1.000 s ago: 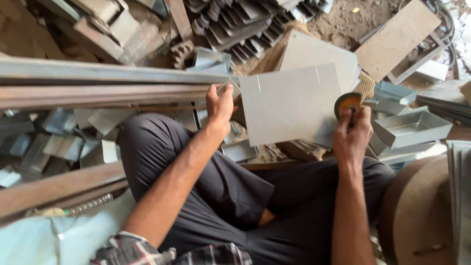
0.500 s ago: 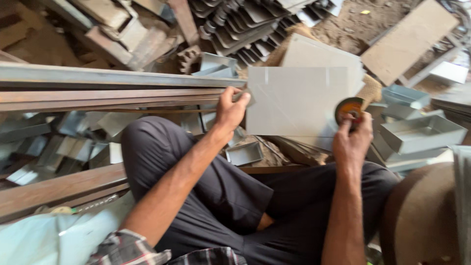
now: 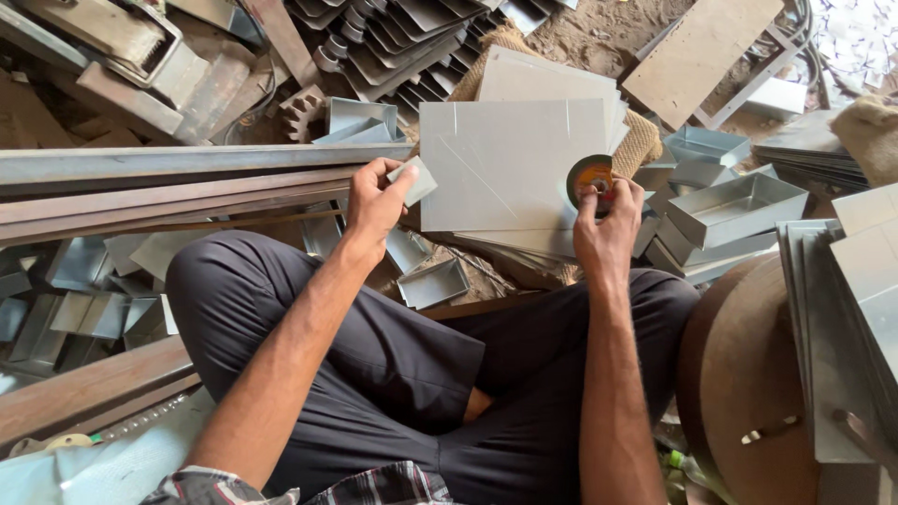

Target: The person rubs a small handheld sanding block against the edges and surfaces of rectangular metal plates.

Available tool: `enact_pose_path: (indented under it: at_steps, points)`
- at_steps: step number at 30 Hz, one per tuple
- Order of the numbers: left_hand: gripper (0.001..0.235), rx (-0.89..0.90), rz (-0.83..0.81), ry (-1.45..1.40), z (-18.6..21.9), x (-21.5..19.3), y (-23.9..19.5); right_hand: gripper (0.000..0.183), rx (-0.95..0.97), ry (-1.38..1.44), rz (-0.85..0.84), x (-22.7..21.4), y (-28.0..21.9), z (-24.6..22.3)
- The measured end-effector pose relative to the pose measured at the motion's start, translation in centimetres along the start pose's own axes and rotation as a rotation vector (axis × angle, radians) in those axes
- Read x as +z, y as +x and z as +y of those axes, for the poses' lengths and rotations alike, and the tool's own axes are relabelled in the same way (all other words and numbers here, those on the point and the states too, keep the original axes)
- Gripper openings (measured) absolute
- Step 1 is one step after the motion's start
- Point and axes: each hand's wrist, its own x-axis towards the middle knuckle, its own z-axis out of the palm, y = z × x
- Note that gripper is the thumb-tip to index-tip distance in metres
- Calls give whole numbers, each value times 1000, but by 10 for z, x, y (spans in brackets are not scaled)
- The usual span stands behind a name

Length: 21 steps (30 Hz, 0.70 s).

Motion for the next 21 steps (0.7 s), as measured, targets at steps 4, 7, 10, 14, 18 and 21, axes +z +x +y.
enact_pose_path:
  at_steps: [4,7,10,14,18,21]
  points:
    - [18,10,-137,-25,1,-5,-1,25,-11,-17,18,1,-3,1]
    - [18,-39,-99,43,-1,-8,-1,25,-57,-27,35,-2,-4,1]
    - [27,51,-68,151,-6,-6,0,24,-20,-17,25,-2,-3,-1]
    - [33,62,-168,38,-15,-6,2,26,12,14,33,-2,-3,-2]
    - [37,-3,-137,90,-12,-9,3,21,28,-12,11,-3,-4,-3]
    - [38,-17,-89,125,-18,-12,6,24,27,-53,3,-2,-4,2]
